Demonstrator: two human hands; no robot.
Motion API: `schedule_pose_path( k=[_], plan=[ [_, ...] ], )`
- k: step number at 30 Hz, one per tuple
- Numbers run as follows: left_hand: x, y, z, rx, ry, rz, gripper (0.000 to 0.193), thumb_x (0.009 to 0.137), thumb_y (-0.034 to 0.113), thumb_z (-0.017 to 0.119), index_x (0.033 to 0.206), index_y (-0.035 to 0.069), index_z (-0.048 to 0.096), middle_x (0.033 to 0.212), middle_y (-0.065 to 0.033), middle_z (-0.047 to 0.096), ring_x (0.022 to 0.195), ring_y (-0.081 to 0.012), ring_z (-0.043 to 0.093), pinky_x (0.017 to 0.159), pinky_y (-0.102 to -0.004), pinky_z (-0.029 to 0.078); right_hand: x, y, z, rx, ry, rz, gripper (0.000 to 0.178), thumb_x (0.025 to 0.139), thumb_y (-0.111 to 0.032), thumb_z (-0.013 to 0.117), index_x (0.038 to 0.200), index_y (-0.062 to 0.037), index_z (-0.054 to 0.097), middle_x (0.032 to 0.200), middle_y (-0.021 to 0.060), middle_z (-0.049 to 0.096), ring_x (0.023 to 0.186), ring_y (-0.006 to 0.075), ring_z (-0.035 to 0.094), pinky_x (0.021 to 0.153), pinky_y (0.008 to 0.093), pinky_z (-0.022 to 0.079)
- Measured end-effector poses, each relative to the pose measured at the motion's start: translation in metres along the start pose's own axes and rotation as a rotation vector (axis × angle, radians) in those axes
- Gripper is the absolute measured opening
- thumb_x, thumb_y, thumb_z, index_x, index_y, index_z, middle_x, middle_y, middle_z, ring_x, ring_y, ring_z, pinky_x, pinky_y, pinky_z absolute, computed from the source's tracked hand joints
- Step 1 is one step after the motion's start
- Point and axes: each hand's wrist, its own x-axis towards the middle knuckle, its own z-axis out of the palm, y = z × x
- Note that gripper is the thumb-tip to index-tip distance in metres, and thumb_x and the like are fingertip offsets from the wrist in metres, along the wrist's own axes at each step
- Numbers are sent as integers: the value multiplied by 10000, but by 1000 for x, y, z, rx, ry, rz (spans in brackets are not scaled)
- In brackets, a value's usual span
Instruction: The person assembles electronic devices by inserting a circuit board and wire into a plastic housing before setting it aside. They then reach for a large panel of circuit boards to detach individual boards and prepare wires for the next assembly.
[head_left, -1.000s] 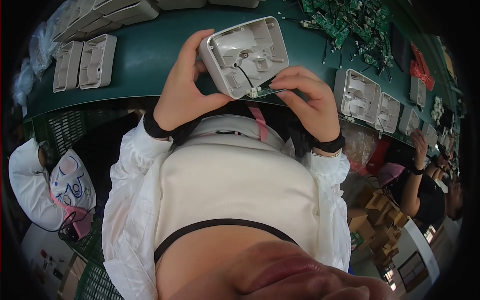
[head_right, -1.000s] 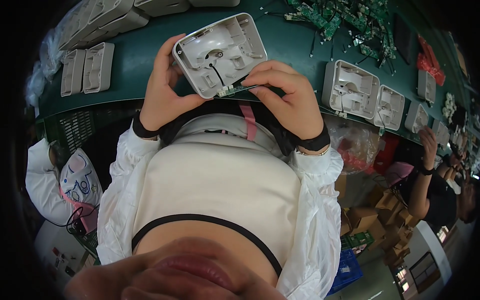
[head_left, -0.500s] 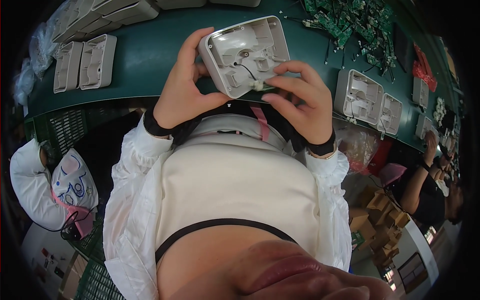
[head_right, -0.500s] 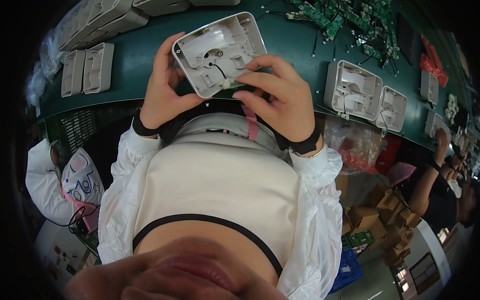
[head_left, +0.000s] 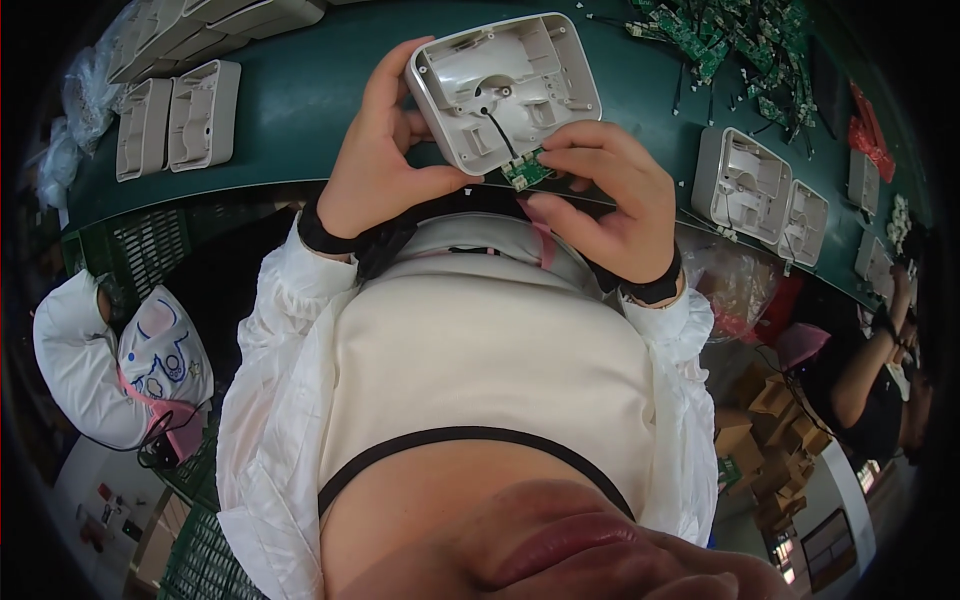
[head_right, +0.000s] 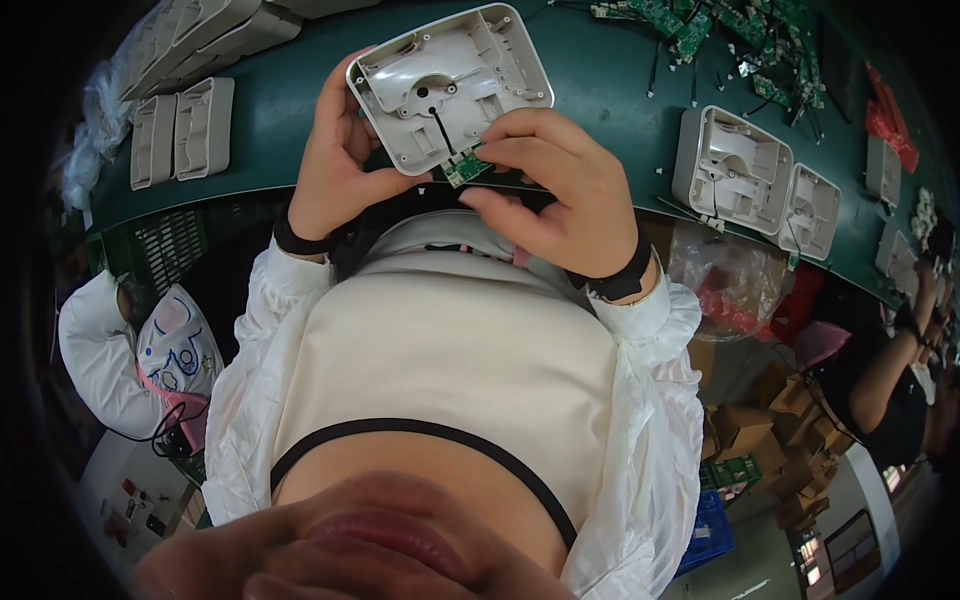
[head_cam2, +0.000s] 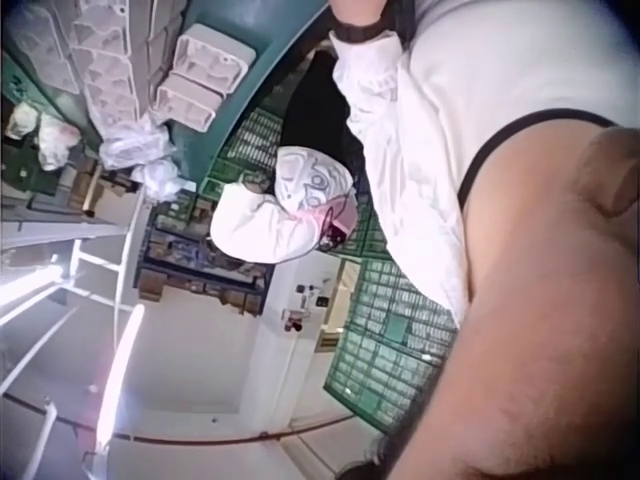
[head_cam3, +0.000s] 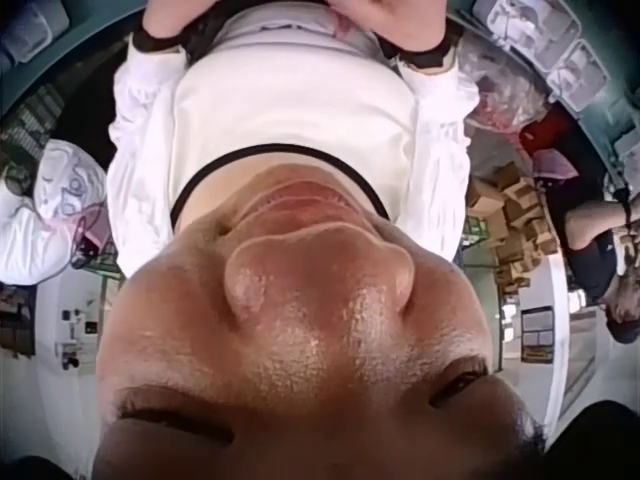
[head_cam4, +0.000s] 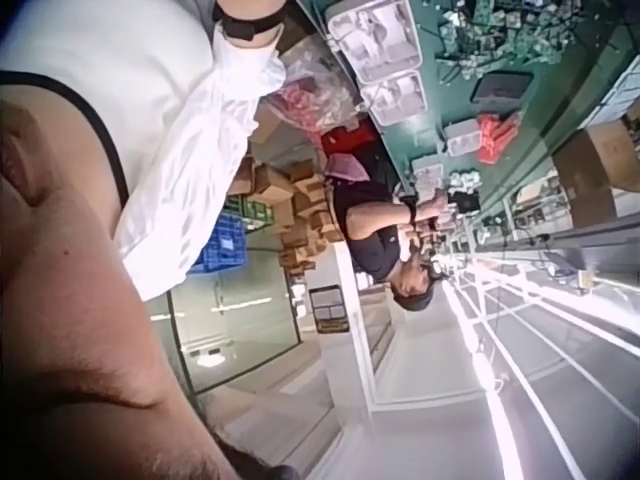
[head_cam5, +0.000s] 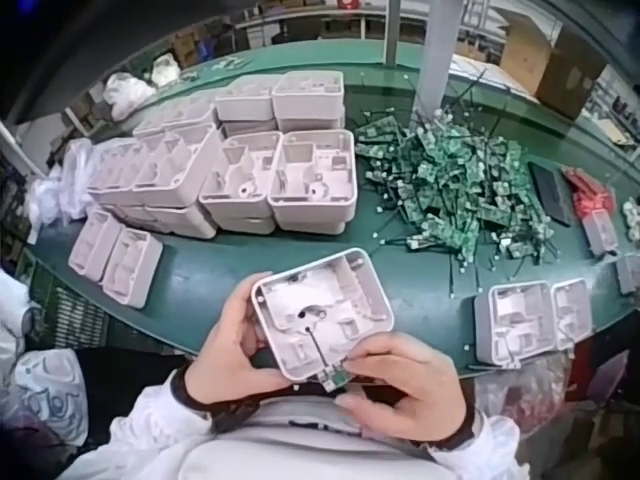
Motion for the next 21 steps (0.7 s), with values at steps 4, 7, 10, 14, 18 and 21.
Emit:
schedule_pose_path(
  k=[4, 7, 10, 14, 18, 21],
  plan=[
    [0, -1, 0, 28, -8, 32, 1170, 666, -68, 893, 1597, 105, 206, 1509, -173, 420, 1203, -270, 659, 964, -377, 583, -1, -1, -2, -93, -46, -21, 218, 803, 14, 812, 1006, 10, 732, 991, 106, 714, 791, 170, 685, 652, 276, 542],
    [0, 2, 0, 18, -18, 1, 1164, 675, -65, 884, 1600, 111, 201, 1511, -180, 416, 1209, -267, 656, 963, -373, 584, 1, -7, 7, -68, -27, 193, 237, 810, -8, 819, 1024, -4, 717, 941, 96, 697, 759, 151, 671, 627, 267, 522],
    [1, 2, 2, 4, -17, -32, 1157, 678, -62, 882, 1600, 114, 206, 1515, -174, 413, 1205, -266, 657, 965, -371, 585, 8, -15, 2, -207, -30, 190, 243, 815, -51, 824, 1031, -34, 716, 941, 79, 695, 735, 174, 672, 610, 280, 521],
    [2, -1, 2, -53, -8, -46, 1147, 680, -58, 882, 1597, 117, 217, 1524, -147, 412, 1257, -265, 620, 976, -373, 582, 9, -16, 5, -447, 10, 9, 247, 813, -138, 814, 1042, -110, 726, 951, 42, 681, 711, 244, 668, 594, 326, 524],
    [-2, -6, -3, -32, 6, -35, 1151, 675, -54, 891, 1596, 121, 223, 1536, -112, 405, 1398, -261, 469, 1105, -425, 493, 15, -15, 12, -533, -38, -100, 205, 783, -161, 780, 985, -168, 747, 933, -1, 647, 906, 238, 642, 725, 372, 530],
    [-1, -5, -4, -61, 12, -65, 1155, 671, -58, 891, 1596, 121, 224, 1537, -104, 400, 1397, -259, 462, 1152, -432, 440, 17, -5, 13, -481, -50, -132, 127, 779, -174, 773, 904, -160, 759, 918, -22, 651, 951, 239, 607, 786, 392, 516]
  ],
)
